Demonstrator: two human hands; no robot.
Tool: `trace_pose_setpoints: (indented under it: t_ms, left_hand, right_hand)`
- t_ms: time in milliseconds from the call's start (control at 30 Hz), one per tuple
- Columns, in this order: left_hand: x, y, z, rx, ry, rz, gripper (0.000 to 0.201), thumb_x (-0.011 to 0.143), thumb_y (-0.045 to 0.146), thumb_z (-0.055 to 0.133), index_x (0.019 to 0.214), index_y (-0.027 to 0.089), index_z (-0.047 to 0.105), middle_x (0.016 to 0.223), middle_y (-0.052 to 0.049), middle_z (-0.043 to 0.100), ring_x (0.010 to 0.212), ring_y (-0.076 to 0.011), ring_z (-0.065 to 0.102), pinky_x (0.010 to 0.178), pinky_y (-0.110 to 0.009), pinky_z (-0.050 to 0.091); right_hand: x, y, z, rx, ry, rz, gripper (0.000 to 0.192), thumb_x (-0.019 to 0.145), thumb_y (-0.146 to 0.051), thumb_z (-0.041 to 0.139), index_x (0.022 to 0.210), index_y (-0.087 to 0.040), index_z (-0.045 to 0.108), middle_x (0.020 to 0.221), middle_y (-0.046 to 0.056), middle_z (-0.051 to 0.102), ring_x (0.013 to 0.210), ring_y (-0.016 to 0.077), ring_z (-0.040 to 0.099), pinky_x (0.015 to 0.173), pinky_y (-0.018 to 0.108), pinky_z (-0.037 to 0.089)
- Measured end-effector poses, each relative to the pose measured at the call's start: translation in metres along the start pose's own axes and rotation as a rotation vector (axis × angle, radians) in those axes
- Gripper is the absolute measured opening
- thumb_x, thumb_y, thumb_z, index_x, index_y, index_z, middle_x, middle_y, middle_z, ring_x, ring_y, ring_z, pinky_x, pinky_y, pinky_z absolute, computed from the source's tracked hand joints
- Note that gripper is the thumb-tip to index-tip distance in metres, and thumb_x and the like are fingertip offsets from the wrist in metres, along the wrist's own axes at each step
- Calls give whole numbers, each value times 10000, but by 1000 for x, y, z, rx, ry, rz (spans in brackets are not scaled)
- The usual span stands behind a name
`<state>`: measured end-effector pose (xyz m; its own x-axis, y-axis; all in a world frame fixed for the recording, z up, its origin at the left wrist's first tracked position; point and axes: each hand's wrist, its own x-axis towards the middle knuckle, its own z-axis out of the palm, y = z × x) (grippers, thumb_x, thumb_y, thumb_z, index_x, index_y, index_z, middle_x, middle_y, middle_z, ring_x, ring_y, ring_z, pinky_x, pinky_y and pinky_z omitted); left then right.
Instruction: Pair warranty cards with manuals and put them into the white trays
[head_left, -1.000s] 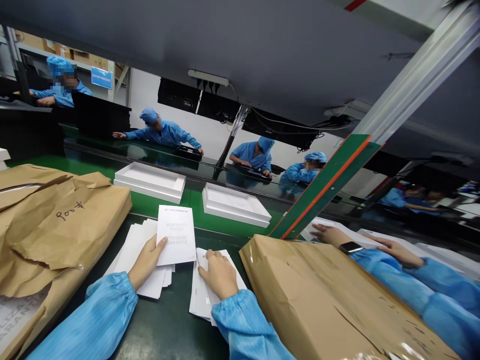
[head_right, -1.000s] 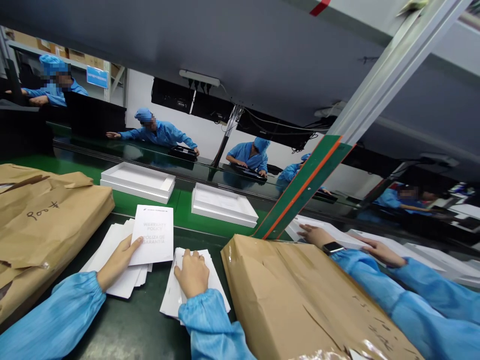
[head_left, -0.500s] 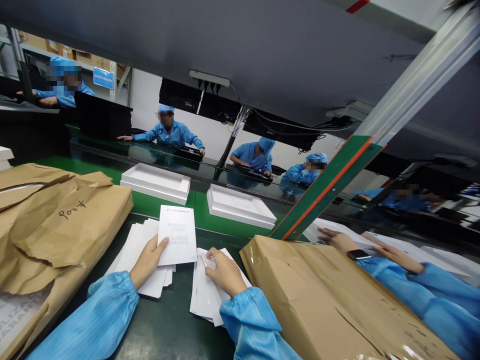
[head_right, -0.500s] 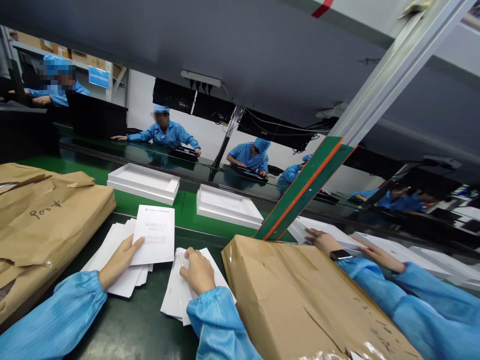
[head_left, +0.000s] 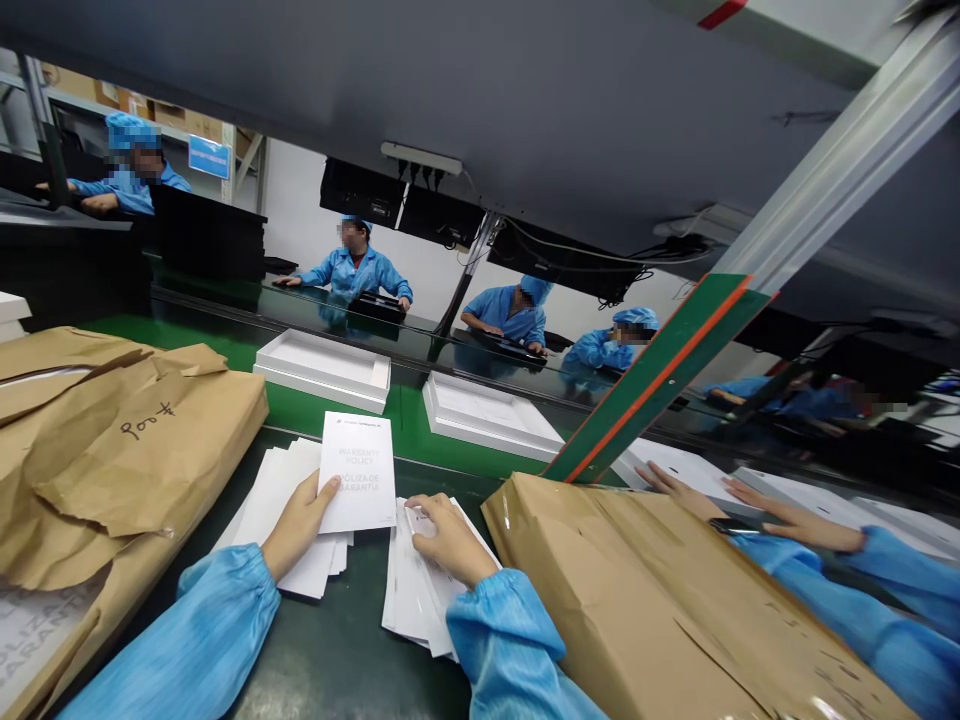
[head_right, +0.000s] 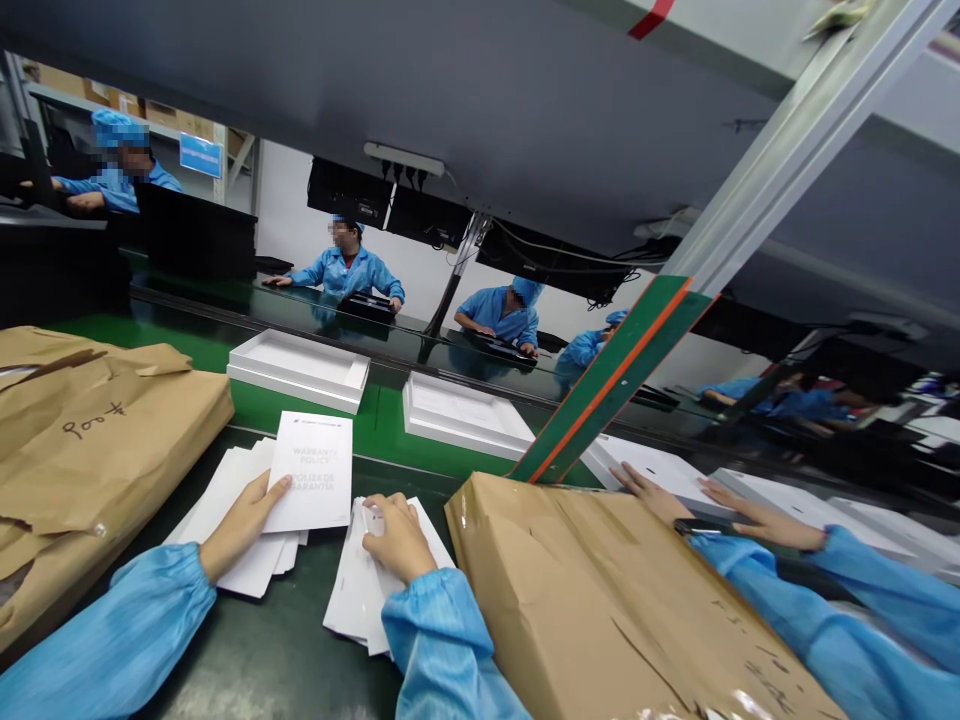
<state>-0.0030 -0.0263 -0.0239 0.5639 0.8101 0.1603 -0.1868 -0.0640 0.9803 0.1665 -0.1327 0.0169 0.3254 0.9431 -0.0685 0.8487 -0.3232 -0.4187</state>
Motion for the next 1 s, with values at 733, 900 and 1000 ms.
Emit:
trace_pose_setpoints:
  t_ms: [733,900,1000]
  left_hand:
    - [0,4,0,-1,-6,15,483,738,386,404,1116,85,414,1115,-101,497,1015,-211,454,866,-327,354]
    - [-13,12,15,57,-65,84,443,741,354,410,1134,149,411,1182,-51,440,1117,-193,346,940,-290,260]
    - [-26,19,30,28,-182,136,456,732,324,436,1154,162,382,1205,-53,412,1123,-194,335,941,-286,259]
  right_hand:
    - [-5,-3,-19,7,354,140,193,620,-90,357,758,-169,466,484,-36,399,534,141,438,500,231,283]
    - [-19,-31,-24,280,667,-40,87,687,-174,358,763,-192,396,562,-24,439,495,116,452,483,215,345]
    - [-26,-54,-10,365,658,-182,120,708,-171,355,811,-184,415,658,13,496,567,124,493,522,218,391]
